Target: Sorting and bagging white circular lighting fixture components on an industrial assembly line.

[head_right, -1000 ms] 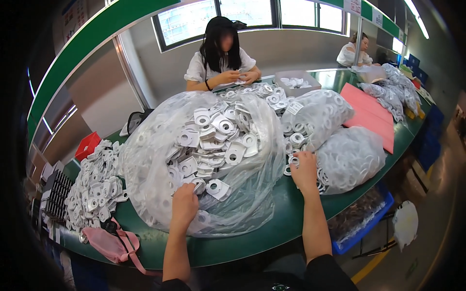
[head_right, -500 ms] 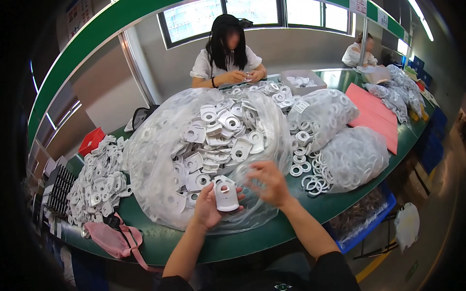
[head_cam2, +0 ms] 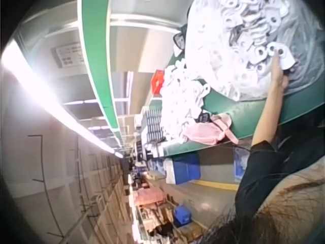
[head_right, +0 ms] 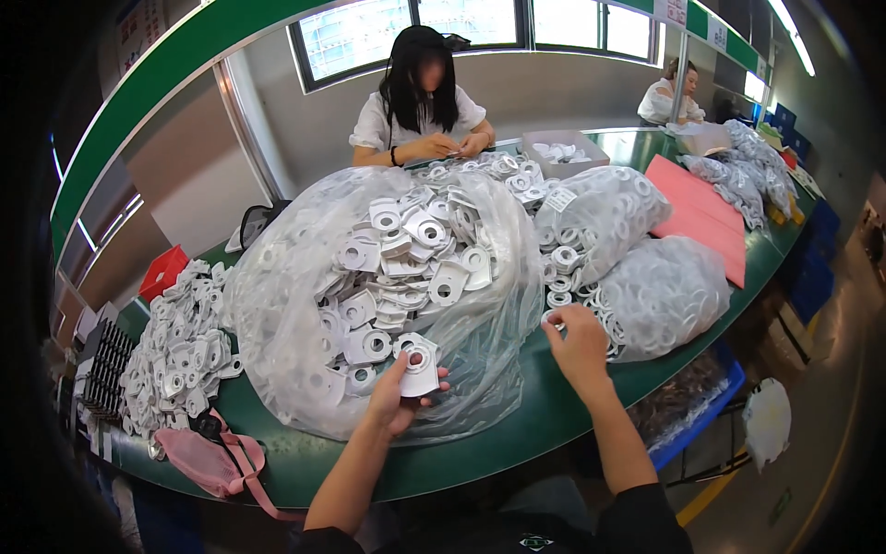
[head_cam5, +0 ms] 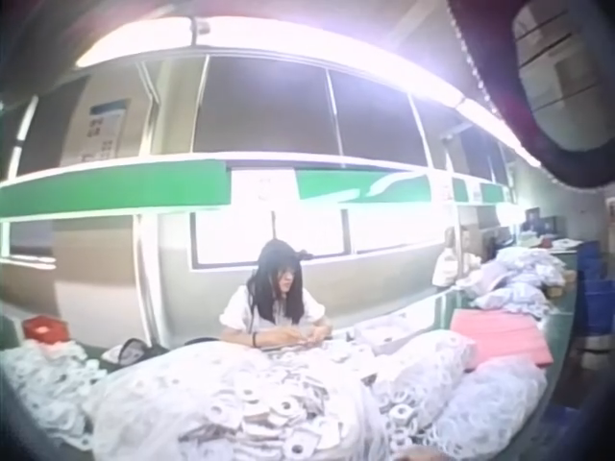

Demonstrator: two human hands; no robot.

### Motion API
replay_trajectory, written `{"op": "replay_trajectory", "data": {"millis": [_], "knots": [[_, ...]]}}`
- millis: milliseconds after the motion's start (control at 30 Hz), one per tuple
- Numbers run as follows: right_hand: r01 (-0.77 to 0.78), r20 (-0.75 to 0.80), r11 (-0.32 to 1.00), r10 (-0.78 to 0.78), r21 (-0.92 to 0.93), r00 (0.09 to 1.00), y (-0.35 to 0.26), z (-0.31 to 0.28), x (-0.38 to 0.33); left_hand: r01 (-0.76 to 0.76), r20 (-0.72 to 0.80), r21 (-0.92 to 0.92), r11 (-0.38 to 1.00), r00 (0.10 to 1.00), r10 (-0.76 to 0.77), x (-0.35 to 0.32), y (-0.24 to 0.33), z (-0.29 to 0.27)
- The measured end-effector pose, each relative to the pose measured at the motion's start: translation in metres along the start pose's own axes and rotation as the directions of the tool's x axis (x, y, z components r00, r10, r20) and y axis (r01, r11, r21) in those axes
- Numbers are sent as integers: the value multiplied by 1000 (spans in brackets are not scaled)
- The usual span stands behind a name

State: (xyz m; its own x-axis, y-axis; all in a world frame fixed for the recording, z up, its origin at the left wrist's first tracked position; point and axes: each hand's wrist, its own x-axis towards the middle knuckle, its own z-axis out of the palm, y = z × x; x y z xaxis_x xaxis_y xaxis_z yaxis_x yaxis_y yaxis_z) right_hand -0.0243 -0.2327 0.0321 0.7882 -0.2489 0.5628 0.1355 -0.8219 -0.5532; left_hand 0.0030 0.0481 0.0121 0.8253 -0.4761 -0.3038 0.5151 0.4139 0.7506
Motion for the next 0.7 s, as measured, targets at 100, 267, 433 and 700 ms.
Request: {"op": "replay_trajectory", "data": {"millis": [100,267,433,700], "knots": [[-51,118,951,91,-305,989,20,-9,-14,16,-12,-40,999,1000,-17,-2,4,3],[-91,273,912,214,-401,938,31,-12,-10,-51,48,96,994,998,47,-6,6,11],[-220,-62,950,212,-220,975,32,-41,13,-30,68,25,999,997,28,-1,0,3],[-7,-152,773,134,635,979,8,-27,39,6,153,9,1000,988,-7,-8,0,12]]}}
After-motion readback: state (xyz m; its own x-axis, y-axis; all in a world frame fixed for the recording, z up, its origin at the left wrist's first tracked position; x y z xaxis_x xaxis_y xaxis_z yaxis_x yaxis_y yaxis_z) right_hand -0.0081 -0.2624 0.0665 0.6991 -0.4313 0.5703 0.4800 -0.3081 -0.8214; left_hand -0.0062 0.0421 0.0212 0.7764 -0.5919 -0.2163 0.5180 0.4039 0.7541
